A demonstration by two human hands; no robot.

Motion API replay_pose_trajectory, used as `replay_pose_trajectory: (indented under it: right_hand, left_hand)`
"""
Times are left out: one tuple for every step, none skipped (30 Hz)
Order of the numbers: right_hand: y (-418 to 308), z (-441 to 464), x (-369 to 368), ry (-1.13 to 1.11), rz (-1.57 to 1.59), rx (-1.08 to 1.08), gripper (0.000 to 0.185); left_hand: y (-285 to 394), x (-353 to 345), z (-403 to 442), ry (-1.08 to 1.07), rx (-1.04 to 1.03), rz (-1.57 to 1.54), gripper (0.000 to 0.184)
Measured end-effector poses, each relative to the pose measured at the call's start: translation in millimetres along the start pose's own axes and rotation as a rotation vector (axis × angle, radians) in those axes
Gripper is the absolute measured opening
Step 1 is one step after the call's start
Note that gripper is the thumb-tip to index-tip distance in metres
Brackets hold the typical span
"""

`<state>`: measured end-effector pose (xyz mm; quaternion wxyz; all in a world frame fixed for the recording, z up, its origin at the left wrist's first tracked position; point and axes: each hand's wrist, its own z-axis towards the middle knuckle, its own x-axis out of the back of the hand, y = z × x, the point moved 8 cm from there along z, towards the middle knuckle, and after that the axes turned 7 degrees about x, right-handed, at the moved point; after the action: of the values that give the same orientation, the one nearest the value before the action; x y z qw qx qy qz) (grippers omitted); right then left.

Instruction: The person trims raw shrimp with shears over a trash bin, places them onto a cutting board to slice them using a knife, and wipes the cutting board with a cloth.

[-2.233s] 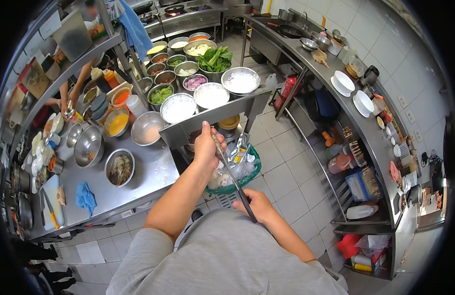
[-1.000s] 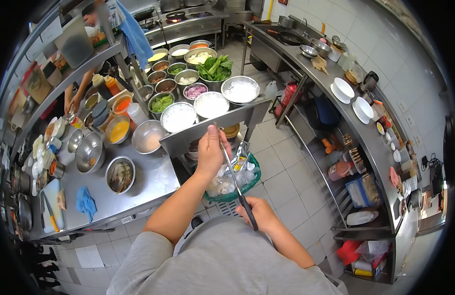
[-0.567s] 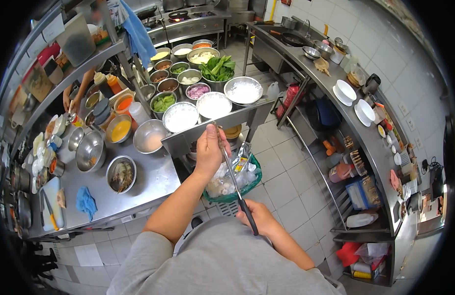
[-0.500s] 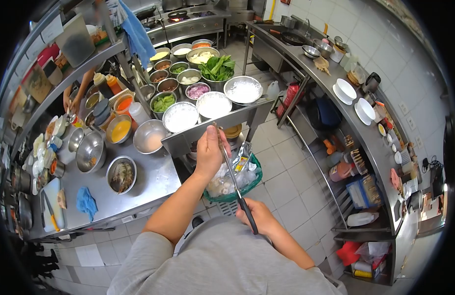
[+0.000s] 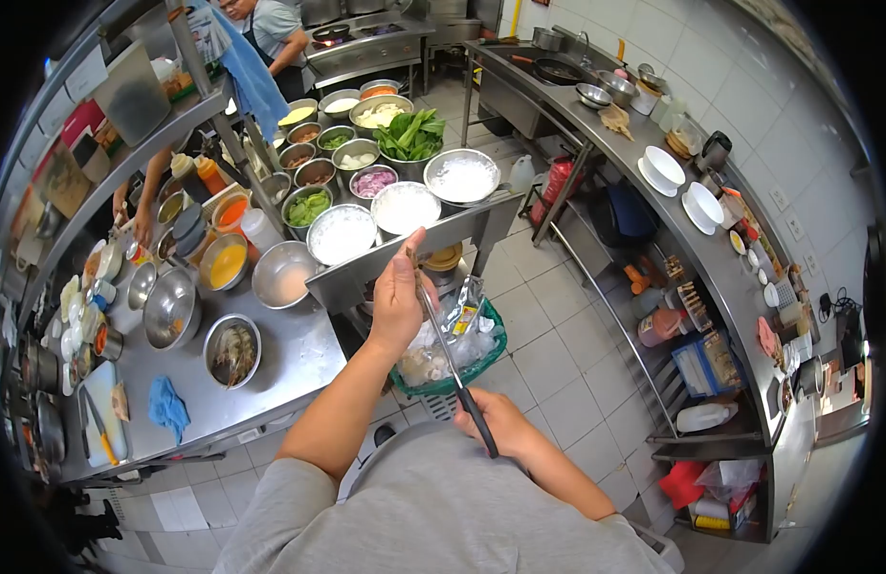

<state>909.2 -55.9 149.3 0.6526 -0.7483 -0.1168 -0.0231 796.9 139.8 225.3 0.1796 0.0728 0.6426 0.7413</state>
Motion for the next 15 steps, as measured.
replay_pose_trajectory:
  right_hand:
    - [-4.8, -0.6, -1.2, -0.005, -0.007, 0.034, 0.039]
    - [-2.3, 1.1, -1.2, 0.004, -0.005, 0.032, 0.039]
    - [-1.5, 4.8, -0.6, 0.024, 0.004, 0.074, 0.041]
    - [-3.8, 7.2, 0.8, 0.046, 0.013, 0.117, 0.044]
    - [-5.3, 8.5, 2.8, 0.056, 0.016, 0.116, 0.044]
    - [-0.2, 9.8, 3.1, 0.045, 0.059, 0.017, 0.042]
    - [5.9, 9.2, 2.2, 0.032, 0.103, -0.081, 0.040]
    - [9.5, 9.5, 2.4, 0.038, 0.104, -0.079, 0.040]
    - [14.2, 10.5, 3.1, 0.059, 0.100, -0.071, 0.038]
    - [17.0, 10.1, 4.3, 0.078, 0.096, -0.064, 0.036]
    - [18.7, 8.9, 5.2, 0.079, 0.097, -0.064, 0.036]
    - [18.7, 7.5, 4.9, 0.059, 0.115, -0.110, 0.035]
    - [20.4, 5.9, 3.9, 0.040, 0.133, -0.156, 0.034]
    - [20.9, 5.1, 4.3, 0.040, 0.134, -0.155, 0.034]
    - [19.9, 4.7, 1.9, 0.007, 0.161, -0.132, 0.034]
  left_hand:
    - [-0.2, -1.6, -0.9, -0.007, 0.000, 0.000, 0.075]
    - [-1.4, -3.7, -3.2, -0.003, 0.006, 0.013, 0.074]
    - [-3.0, -6.4, -5.8, -0.001, 0.012, 0.027, 0.074]
    - [-6.9, -9.7, -7.7, -0.013, 0.014, 0.027, 0.074]
    - [-14.4, -11.0, -8.6, -0.004, 0.030, 0.037, 0.073]
    - [-20.2, -11.6, -8.5, 0.007, 0.045, 0.046, 0.073]
    - [-23.4, -12.1, -7.5, -0.002, 0.044, 0.047, 0.073]
    - [-25.0, -10.1, -6.4, 0.011, 0.034, 0.079, 0.073]
    - [-25.9, -8.4, -5.9, 0.027, 0.024, 0.110, 0.072]
    - [-27.5, -8.3, -5.8, 0.025, 0.025, 0.110, 0.072]
    - [-29.4, -8.3, -5.8, 0.019, 0.034, 0.105, 0.073]
    - [-29.6, -8.8, -5.9, 0.014, 0.043, 0.101, 0.073]
    - [-28.5, -9.5, -6.6, 0.013, 0.043, 0.102, 0.073]
    - [-26.2, -10.4, -7.2, 0.011, 0.041, 0.080, 0.074]
    - [-22.8, -11.5, -7.2, 0.010, 0.038, 0.058, 0.074]
